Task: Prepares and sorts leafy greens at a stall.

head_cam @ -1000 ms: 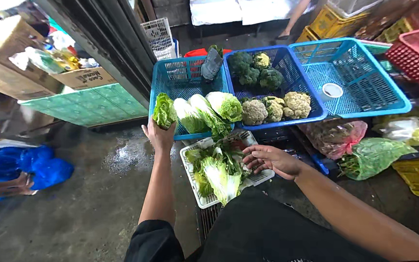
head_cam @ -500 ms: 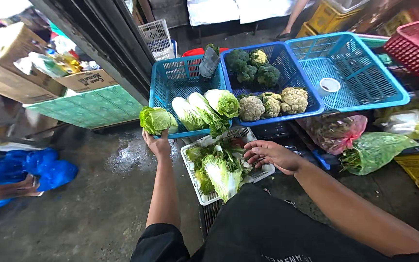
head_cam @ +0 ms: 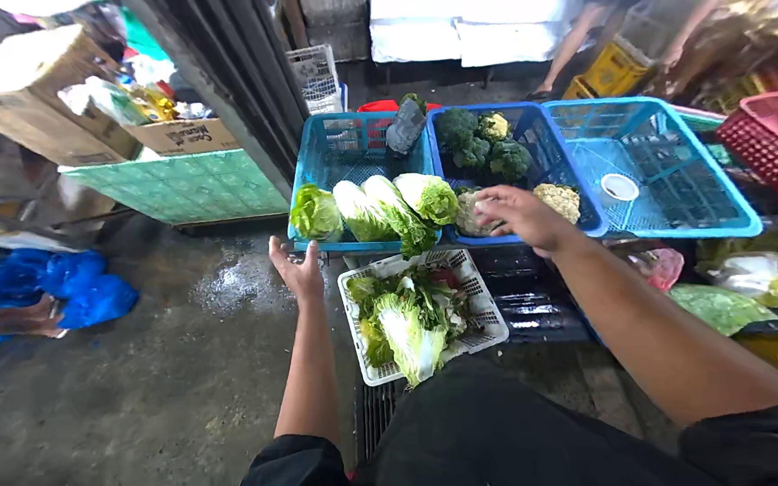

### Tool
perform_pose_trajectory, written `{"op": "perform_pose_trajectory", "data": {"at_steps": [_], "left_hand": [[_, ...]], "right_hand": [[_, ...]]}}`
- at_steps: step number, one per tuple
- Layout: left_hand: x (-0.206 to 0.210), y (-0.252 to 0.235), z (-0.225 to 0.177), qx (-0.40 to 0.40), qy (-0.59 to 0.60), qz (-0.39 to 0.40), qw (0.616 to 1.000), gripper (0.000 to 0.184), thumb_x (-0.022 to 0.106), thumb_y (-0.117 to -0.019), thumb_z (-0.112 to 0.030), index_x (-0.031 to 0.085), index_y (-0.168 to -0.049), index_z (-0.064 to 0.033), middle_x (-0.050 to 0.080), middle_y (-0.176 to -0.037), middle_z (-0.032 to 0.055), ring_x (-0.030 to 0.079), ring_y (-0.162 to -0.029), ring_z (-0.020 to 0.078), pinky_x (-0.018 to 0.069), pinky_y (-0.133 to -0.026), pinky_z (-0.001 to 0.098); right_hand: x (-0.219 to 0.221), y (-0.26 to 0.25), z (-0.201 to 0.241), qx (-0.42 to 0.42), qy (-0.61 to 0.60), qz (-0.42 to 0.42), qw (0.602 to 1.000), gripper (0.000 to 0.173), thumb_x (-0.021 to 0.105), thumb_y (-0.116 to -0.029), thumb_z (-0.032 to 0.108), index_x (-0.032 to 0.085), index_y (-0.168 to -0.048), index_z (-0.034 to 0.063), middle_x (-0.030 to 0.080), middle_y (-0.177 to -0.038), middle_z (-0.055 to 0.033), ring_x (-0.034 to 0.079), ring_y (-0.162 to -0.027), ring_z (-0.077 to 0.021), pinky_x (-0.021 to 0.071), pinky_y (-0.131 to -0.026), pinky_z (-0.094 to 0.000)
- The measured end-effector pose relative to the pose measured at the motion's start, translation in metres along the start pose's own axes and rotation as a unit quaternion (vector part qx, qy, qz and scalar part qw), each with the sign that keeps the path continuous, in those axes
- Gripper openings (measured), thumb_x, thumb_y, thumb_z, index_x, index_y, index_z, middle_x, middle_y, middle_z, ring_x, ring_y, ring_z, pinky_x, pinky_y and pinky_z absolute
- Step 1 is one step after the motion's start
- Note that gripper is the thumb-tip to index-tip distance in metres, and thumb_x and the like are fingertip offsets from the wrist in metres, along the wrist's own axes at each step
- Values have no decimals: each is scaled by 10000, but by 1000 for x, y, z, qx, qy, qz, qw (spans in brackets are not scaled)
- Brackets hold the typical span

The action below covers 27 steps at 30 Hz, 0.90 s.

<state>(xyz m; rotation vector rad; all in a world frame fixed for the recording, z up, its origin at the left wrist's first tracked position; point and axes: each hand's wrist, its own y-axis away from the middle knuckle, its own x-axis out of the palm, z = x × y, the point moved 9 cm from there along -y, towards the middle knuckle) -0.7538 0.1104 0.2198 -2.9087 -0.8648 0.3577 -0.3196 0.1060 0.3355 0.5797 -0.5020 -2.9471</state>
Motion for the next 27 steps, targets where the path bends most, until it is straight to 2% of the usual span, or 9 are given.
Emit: {"op": "perform_pose_trajectory", "data": {"at_steps": [3, 6, 10, 14, 17, 19, 21, 24, 27], "left_hand": [[-13, 41, 11, 11, -7, -22, 1000, 944, 745, -851, -348, 260, -1585, -4, 372, -1580, 249, 431, -1421, 317, 416, -1135, 457], [-11, 76, 4, 31, -55, -1, 998, 964, 781, -814, -363, 307, -1546, 48, 353, -1590, 270, 372, -1470, 335, 355, -1188, 471], [-1, 78, -44, 106, -107, 29, 988, 970, 841, -769, -416, 401, -1508, 33, 379, -1591, 236, 357, -1495, 326, 334, -1217, 481], [6, 65, -75, 159, -106, 54, 980, 926, 843, -787, -417, 428, -1516, -25, 403, -1596, 166, 378, -1488, 271, 369, -1197, 474], [20, 66, -76, 153, -97, 81, 980, 880, 795, -823, -420, 423, -1523, -37, 415, -1590, 151, 384, -1482, 250, 364, -1199, 449], [32, 74, -70, 142, -75, 98, 982, 830, 761, -845, -388, 429, -1506, -9, 446, -1560, 181, 412, -1456, 270, 370, -1182, 450], [42, 87, -63, 122, -33, 117, 985, 784, 739, -869, -341, 432, -1491, 24, 460, -1537, 210, 426, -1449, 274, 375, -1191, 443], [55, 112, -50, 85, 22, 146, 985, 766, 707, -882, -303, 407, -1488, 59, 479, -1510, 233, 459, -1420, 272, 409, -1167, 430], [61, 139, -39, 58, 32, 179, 982, 737, 683, -888, -277, 410, -1482, 62, 531, -1464, 218, 505, -1374, 254, 443, -1128, 411]], "right_hand": [[-7, -51, 26, 3, 79, -43, 996, 678, 638, -994, 492, 461, -1479, 53, 627, -1324, -221, 632, -1186, -389, 530, -946, -611], [-1, -117, 31, 46, 200, -60, 977, 873, 660, -904, 670, 464, -1480, 45, 603, -1316, -284, 614, -1167, -469, 498, -940, -689], [34, -145, 48, 35, 337, -22, 941, 919, 636, -882, 726, 483, -1471, 37, 615, -1300, -300, 581, -1230, -485, 436, -1000, -727], [55, -142, 46, 51, 374, 6, 926, 970, 656, -865, 729, 454, -1487, 12, 602, -1328, -294, 570, -1256, -471, 432, -1025, -708], [64, -128, 45, 105, 379, 58, 918, 822, 673, -916, 633, 612, -1275, -104, 617, -1290, -307, 573, -1255, -447, 417, -1059, -667], [72, -120, 46, 120, 373, 100, 915, 741, 628, -969, 585, 637, -1252, -100, 613, -1319, -288, 556, -1296, -414, 390, -1099, -636], [75, -134, 38, 89, 358, 96, 925, 675, 645, -966, 552, 681, -1191, -83, 657, -1245, -280, 601, -1232, -415, 423, -1058, -649], [70, -147, 29, 138, 281, 108, 943, 545, 620, -1007, 422, 643, -1279, -50, 627, -1310, -254, 581, -1260, -379, 414, -1076, -625], [50, -163, 13, 168, 143, 79, 972, 492, 620, -991, 378, 629, -1274, -25, 659, -1213, -227, 647, -1111, -332, 506, -975, -560]]}}
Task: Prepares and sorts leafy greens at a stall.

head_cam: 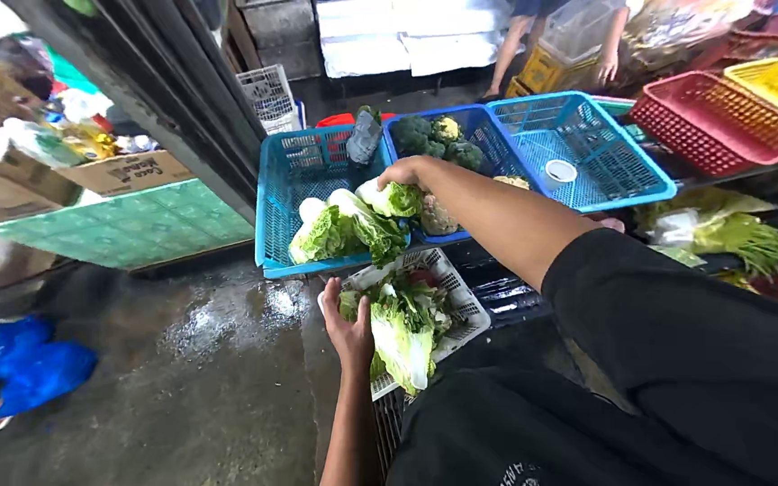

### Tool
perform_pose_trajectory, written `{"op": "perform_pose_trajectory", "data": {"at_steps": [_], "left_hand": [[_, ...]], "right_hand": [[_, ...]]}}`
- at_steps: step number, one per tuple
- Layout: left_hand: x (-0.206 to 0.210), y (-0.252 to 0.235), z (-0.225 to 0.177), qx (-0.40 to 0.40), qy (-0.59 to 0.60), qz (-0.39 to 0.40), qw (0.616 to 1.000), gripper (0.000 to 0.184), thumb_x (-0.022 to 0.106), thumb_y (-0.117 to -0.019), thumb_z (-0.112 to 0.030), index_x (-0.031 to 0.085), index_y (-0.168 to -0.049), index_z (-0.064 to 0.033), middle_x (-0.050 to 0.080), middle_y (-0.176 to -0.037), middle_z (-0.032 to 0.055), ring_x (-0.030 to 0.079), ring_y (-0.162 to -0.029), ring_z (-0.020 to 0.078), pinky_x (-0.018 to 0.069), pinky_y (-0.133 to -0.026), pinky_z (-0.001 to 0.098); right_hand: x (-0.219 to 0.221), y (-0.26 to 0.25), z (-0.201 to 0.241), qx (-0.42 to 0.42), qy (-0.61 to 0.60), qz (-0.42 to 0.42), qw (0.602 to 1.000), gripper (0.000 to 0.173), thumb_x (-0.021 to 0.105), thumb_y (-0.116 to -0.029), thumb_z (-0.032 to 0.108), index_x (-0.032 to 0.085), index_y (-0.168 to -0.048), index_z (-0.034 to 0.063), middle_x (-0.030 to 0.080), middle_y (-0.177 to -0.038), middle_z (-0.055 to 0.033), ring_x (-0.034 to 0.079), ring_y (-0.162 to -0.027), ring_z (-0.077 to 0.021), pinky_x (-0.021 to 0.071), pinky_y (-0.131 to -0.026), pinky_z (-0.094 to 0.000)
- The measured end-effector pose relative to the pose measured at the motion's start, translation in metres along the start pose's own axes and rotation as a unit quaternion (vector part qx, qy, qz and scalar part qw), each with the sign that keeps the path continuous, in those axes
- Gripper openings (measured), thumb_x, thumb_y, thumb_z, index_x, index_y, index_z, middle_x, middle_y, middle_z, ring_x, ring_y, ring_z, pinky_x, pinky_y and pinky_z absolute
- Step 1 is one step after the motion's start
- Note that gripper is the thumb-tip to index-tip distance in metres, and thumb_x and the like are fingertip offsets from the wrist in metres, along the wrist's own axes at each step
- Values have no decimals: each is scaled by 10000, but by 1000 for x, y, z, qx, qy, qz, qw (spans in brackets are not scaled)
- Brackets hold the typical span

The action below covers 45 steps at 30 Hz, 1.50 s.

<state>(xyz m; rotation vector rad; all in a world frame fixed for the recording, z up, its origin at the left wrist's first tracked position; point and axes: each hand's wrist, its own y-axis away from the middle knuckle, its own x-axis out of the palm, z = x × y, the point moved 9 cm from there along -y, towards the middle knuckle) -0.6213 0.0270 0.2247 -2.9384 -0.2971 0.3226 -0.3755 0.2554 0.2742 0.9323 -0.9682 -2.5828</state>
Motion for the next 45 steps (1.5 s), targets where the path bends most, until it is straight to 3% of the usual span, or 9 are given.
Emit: {"op": "perform_pose_trajectory", "data": {"at_steps": [9, 13, 15, 20, 26, 31, 36, 39, 45], "left_hand": [[80, 42, -19, -95, 189, 174, 962, 501, 665, -937, -207, 556, -1337, 73, 695, -1198, 184, 677, -1117, 260, 564, -984, 424], [158, 45, -70, -157, 359, 227, 892, 983, 682, -877, -652, 335, -1520, 5, 611, -1378, 194, 629, -1235, 320, 535, -1028, 512], [202, 55, -95, -198, 374, 208, 882, 997, 475, -906, -791, 269, -1544, -53, 597, -1373, 128, 630, -1210, 267, 543, -1009, 505], [304, 102, -115, -306, 367, 117, 871, 484, 307, -1089, -527, 515, -1327, -159, 684, -1140, 63, 688, -1064, 199, 595, -905, 484], [445, 201, -91, -392, 306, 222, 839, 406, 309, -1078, -394, 499, -1297, -110, 693, -1082, 100, 700, -995, 224, 606, -842, 471], [573, 281, -63, -322, 221, 443, 807, 660, 629, -941, -378, 399, -1463, -47, 683, -1157, 101, 693, -999, 169, 601, -881, 400], [628, 287, 83, -271, -48, 540, 795, 332, 648, -1014, -316, 715, -1215, -59, 725, -1189, 125, 687, -1116, 244, 558, -991, 472], [615, 242, 185, -272, -259, 448, 812, 275, 709, -967, -299, 758, -1116, -73, 745, -1104, 143, 709, -1055, 281, 557, -966, 515], [684, 205, 258, -188, -451, 488, 723, 295, 637, -986, -332, 744, -1121, -92, 719, -1168, 179, 674, -1127, 356, 523, -965, 614]], "right_hand": [[-82, 107, -80, -150, -230, 31, 961, 451, 650, -958, 433, 655, -1224, 68, 707, -988, -116, 697, -841, -210, 611, -755, -442], [-71, 182, -175, -335, -347, 98, 870, 632, 637, -942, 467, 516, -1438, 95, 725, -1103, -41, 710, -929, -107, 626, -802, -333], [-59, 203, -233, -371, -344, 106, 856, 740, 712, -906, 533, 503, -1460, 89, 723, -1149, -27, 702, -966, -73, 616, -832, -296], [-41, 253, -345, -276, -310, 85, 906, 751, 812, -812, 225, 474, -1467, 83, 636, -1270, -180, 670, -1057, -239, 586, -908, -462], [-77, 250, -521, -200, -399, 46, 894, 822, 710, -889, 414, 365, -1544, 55, 535, -1471, -176, 560, -1306, -249, 477, -1080, -437], [-64, 260, -641, -143, -521, 109, 834, 624, 781, -832, 534, 588, -1290, 156, 747, -1018, 61, 712, -896, -35, 615, -820, -269], [-42, 290, -776, 85, -556, -42, 825, 511, 676, -907, 410, 578, -1288, 84, 744, -981, -34, 733, -856, -132, 634, -794, -351], [-12, 315, -852, 248, -466, -101, 843, 552, 745, -915, 361, 584, -1324, 26, 722, -1053, -147, 725, -898, -243, 620, -821, -457], [94, 416, -937, 466, -357, -37, 809, 675, 835, -845, 437, 602, -1334, 35, 696, -1153, -219, 686, -1062, -354, 542, -957, -592]]}}
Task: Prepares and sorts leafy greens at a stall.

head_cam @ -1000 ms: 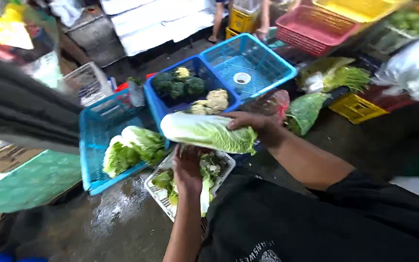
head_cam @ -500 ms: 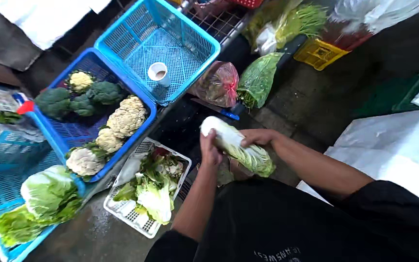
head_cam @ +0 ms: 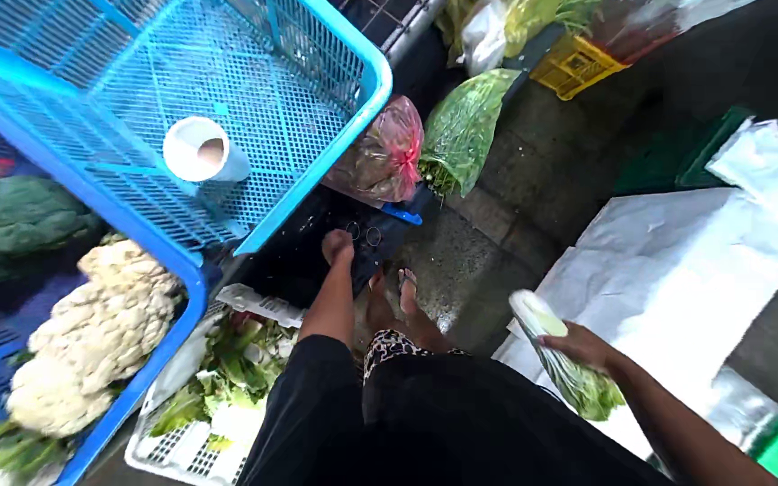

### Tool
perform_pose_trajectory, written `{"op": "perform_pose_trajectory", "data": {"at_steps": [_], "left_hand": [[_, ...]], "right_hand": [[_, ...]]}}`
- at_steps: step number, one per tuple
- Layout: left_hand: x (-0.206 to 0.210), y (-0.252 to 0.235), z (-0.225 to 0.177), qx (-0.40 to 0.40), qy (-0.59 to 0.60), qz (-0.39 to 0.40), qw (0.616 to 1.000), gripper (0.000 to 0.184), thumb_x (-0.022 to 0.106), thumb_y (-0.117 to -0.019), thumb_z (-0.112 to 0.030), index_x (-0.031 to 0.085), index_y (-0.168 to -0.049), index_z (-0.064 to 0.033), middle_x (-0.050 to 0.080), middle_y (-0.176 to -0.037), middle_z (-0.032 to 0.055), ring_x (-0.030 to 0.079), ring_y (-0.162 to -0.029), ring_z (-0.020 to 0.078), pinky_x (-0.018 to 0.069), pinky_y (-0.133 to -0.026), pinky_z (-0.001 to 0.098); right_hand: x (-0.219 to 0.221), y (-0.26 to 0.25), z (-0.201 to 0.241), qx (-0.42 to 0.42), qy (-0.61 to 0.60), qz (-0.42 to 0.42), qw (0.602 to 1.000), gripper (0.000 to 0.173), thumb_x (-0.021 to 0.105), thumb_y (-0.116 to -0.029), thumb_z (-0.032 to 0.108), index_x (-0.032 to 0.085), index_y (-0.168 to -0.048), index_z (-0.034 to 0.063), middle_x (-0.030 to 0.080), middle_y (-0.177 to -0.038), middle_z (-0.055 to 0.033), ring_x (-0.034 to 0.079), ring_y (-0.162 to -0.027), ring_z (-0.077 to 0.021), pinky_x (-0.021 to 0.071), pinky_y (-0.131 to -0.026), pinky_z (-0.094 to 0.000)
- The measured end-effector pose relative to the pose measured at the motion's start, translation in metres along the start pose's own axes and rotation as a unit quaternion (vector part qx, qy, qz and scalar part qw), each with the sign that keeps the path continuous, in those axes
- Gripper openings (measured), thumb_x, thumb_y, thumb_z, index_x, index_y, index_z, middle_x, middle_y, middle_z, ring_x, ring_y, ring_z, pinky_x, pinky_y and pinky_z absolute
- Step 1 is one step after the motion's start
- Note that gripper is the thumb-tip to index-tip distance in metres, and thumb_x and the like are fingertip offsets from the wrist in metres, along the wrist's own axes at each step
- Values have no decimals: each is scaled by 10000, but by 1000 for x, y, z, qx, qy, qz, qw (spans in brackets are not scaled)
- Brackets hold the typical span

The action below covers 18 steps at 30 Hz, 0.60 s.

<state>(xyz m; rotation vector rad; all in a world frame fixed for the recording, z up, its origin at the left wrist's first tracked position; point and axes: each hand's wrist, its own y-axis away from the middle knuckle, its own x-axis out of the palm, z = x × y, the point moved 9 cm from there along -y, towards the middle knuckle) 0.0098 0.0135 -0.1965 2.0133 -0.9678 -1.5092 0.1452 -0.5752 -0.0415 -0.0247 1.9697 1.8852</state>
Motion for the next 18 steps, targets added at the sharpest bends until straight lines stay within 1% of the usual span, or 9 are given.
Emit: {"op": "perform_pose_trajectory", "data": {"at_steps": [2, 4, 6, 7, 11, 13, 15, 17, 18], "left_hand": [[14, -28, -13, 1, -88, 5, 996, 270, 637, -966, -329, 745, -1055, -98, 728, -1128, 162, 690, -1089, 347, 547, -907, 613], [25, -42, -16, -2, -143, 0, 990, 267, 639, -951, -320, 737, -1018, -80, 724, -1123, 166, 690, -1087, 351, 559, -891, 601], [31, -46, -11, -17, -172, -4, 985, 264, 632, -955, -301, 743, -1040, -77, 720, -1156, 162, 688, -1108, 343, 560, -908, 586], [32, -46, -7, -20, -180, -9, 983, 254, 625, -959, -288, 743, -1040, -78, 721, -1160, 158, 692, -1101, 337, 563, -906, 579], [33, -50, -8, -4, -203, -9, 979, 267, 561, -1002, -245, 729, -1084, -54, 710, -1192, 171, 687, -1117, 343, 558, -926, 569], [32, -51, -13, 8, -209, 8, 978, 269, 578, -988, -243, 724, -1092, -43, 710, -1187, 180, 683, -1126, 352, 552, -935, 579], [30, -52, -15, 5, -209, 19, 978, 311, 613, -967, -296, 725, -1109, -43, 711, -1194, 179, 684, -1134, 344, 552, -940, 581], [26, -50, -20, -2, -197, 17, 980, 391, 607, -965, -394, 723, -1136, -62, 716, -1193, 161, 687, -1140, 324, 557, -939, 570], [25, -45, -25, 0, -175, 18, 984, 410, 601, -968, -413, 715, -1147, -62, 715, -1184, 165, 684, -1140, 326, 553, -939, 572]], "right_hand": [[12, 0, -57, 66, 25, 0, 997, 700, 837, -821, 486, 624, -1312, 34, 696, -1163, -232, 672, -1105, -381, 522, -980, -615], [27, 6, -100, 113, 28, 19, 993, 724, 843, -808, 514, 629, -1299, 26, 701, -1159, -229, 672, -1113, -376, 521, -989, -599], [41, 16, -126, 143, 7, 30, 989, 707, 837, -823, 503, 631, -1295, 19, 704, -1152, -230, 678, -1102, -369, 525, -985, -583], [47, 23, -129, 151, -15, 31, 988, 689, 830, -834, 495, 633, -1289, 16, 705, -1142, -229, 682, -1086, -363, 528, -977, -580], [59, 37, -107, 140, -95, 21, 985, 677, 829, -833, 487, 630, -1313, 52, 716, -1138, -196, 699, -1058, -325, 550, -954, -556], [59, 34, -92, 127, -98, 17, 987, 715, 840, -811, 499, 617, -1334, 65, 710, -1162, -189, 692, -1081, -327, 545, -969, -561], [55, 26, -71, 110, -84, 18, 990, 767, 855, -787, 524, 601, -1345, 62, 698, -1183, -199, 680, -1105, -340, 534, -982, -575], [45, 14, -50, 86, -35, 13, 996, 825, 848, -746, 602, 601, -1339, 84, 700, -1183, -182, 675, -1120, -333, 531, -993, -576], [40, 8, -37, 68, -4, 9, 998, 857, 840, -731, 633, 593, -1353, 98, 700, -1187, -176, 672, -1129, -337, 524, -999, -587]]}}
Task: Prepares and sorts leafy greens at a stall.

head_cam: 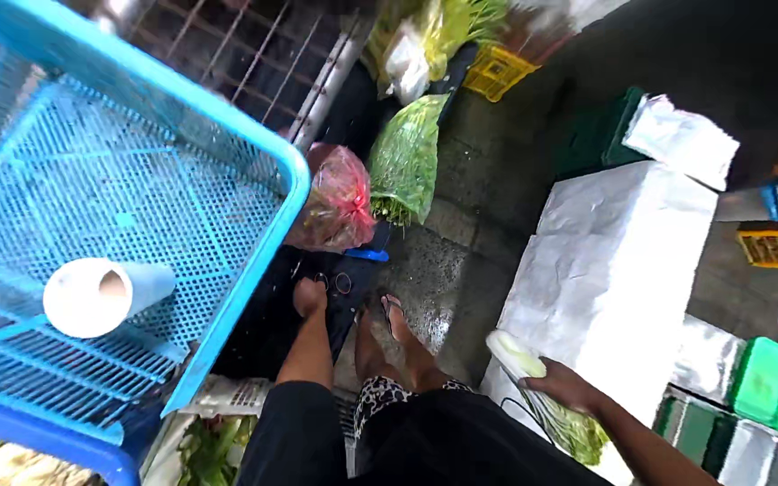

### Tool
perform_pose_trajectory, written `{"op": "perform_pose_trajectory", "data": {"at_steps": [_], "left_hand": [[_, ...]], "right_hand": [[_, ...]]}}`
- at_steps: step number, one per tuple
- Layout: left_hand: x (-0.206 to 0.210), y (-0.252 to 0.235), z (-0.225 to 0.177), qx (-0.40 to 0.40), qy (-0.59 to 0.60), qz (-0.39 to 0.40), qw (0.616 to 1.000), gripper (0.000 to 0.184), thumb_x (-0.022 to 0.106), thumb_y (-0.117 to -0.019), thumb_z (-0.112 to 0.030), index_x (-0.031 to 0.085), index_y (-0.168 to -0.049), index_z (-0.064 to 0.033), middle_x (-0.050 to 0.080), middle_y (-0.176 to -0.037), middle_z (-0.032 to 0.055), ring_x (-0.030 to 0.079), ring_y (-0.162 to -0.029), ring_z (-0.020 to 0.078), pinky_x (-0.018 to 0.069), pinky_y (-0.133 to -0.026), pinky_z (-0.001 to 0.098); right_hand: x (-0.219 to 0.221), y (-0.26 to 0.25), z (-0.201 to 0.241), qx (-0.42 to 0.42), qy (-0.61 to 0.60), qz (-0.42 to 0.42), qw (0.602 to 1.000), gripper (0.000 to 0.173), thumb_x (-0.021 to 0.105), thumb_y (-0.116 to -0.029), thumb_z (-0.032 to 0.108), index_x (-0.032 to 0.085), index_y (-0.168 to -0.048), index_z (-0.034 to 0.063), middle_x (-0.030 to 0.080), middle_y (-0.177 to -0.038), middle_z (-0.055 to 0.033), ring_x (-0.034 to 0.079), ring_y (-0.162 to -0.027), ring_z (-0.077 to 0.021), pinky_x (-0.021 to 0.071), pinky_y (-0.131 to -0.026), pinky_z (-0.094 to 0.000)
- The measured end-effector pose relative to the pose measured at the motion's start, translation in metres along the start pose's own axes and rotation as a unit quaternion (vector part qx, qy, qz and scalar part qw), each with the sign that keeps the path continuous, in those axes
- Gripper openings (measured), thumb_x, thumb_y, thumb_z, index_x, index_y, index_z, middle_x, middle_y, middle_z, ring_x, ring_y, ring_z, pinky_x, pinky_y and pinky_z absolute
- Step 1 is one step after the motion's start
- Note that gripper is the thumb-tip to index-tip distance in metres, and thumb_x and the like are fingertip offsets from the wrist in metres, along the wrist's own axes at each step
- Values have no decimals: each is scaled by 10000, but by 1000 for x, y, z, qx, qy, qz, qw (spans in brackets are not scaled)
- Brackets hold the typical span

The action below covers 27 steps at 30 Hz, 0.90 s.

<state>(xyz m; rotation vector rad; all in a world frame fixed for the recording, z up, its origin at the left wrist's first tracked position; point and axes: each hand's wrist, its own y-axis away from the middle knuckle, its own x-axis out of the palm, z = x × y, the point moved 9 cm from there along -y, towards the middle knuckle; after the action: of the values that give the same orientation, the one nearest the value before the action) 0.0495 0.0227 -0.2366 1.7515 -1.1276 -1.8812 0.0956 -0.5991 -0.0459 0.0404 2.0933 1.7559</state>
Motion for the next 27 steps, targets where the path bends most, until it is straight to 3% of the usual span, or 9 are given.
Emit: {"op": "perform_pose_trajectory", "data": {"at_steps": [4, 7, 13, 15, 17, 20, 22, 24, 27], "left_hand": [[-23, 59, -22, 70, 251, 14, 965, 276, 695, -905, -216, 681, -1065, 8, 708, -994, 190, 685, -957, 334, 560, -848, 558], [-56, 145, -55, 123, 446, 99, 881, 268, 606, -959, -46, 597, -1208, 53, 717, -924, 174, 694, -787, 252, 586, -686, 411], [-153, 321, -102, 261, 562, 276, 735, 401, 426, -977, -40, 602, -1335, -2, 716, -1199, 179, 623, -633, 112, 498, -552, 253], [-180, 360, -93, 338, 531, 229, 743, 442, 436, -942, 18, 622, -1342, -10, 708, -1260, 162, 578, -574, 71, 438, -470, 227], [-196, 384, -67, 372, 479, 144, 782, 364, 578, -937, -20, 628, -1297, -39, 732, -1233, 117, 648, -674, 83, 462, -500, 228], [-190, 398, -14, 347, 428, 86, 830, 252, 773, -867, -158, 620, -1028, -39, 755, -1095, 114, 703, -755, 141, 547, -598, 283], [-174, 410, 9, 345, 344, 125, 864, 465, 827, -788, -279, 675, -1157, -40, 704, -1190, 96, 704, -914, 181, 606, -772, 363], [-154, 426, 19, 361, 262, 190, 875, 715, 853, -745, -351, 588, -1330, -37, 621, -1287, 137, 648, -1082, 230, 566, -919, 434], [-132, 449, 22, 381, 174, 248, 874, 739, 866, -759, -308, 544, -1357, -15, 626, -1286, 187, 625, -1156, 285, 528, -989, 499]], "right_hand": [[-23, 26, 81, -140, 79, -20, 987, 889, 847, -716, 630, 558, -1411, 158, 706, -1186, -162, 678, -1120, -347, 523, -986, -625], [-42, 77, 150, -254, 129, -42, 958, 841, 837, -736, 613, 558, -1406, 188, 713, -1159, -149, 687, -1091, -348, 535, -953, -632], [-65, 210, 244, -454, 272, -88, 843, 815, 828, -756, 592, 543, -1410, 196, 713, -1156, -129, 685, -1092, -339, 534, -951, -622], [-62, 248, 255, -510, 308, -99, 797, 799, 830, -759, 573, 548, -1393, 175, 708, -1154, -117, 682, -1082, -325, 535, -943, -610], [-54, 279, 261, -556, 348, -102, 748, 792, 837, -760, 551, 548, -1391, 169, 705, -1163, -109, 685, -1077, -315, 543, -938, -599], [-25, 308, 271, -588, 437, -93, 674, 849, 840, -776, 512, 470, -1463, 179, 685, -1213, -130, 683, -1074, -345, 547, -909, -607], [3, 320, 276, -599, 492, -84, 627, 940, 870, -756, 467, 411, -1530, 195, 681, -1224, -173, 683, -1045, -395, 539, -887, -638], [38, 332, 279, -617, 535, -73, 573, 1010, 906, -723, 396, 375, -1563, 213, 690, -1166, -208, 686, -976, -431, 539, -840, -658], [91, 359, 275, -637, 583, -43, 503, 1004, 934, -699, 290, 405, -1550, 233, 701, -1086, -212, 681, -932, -450, 527, -801, -682]]}}
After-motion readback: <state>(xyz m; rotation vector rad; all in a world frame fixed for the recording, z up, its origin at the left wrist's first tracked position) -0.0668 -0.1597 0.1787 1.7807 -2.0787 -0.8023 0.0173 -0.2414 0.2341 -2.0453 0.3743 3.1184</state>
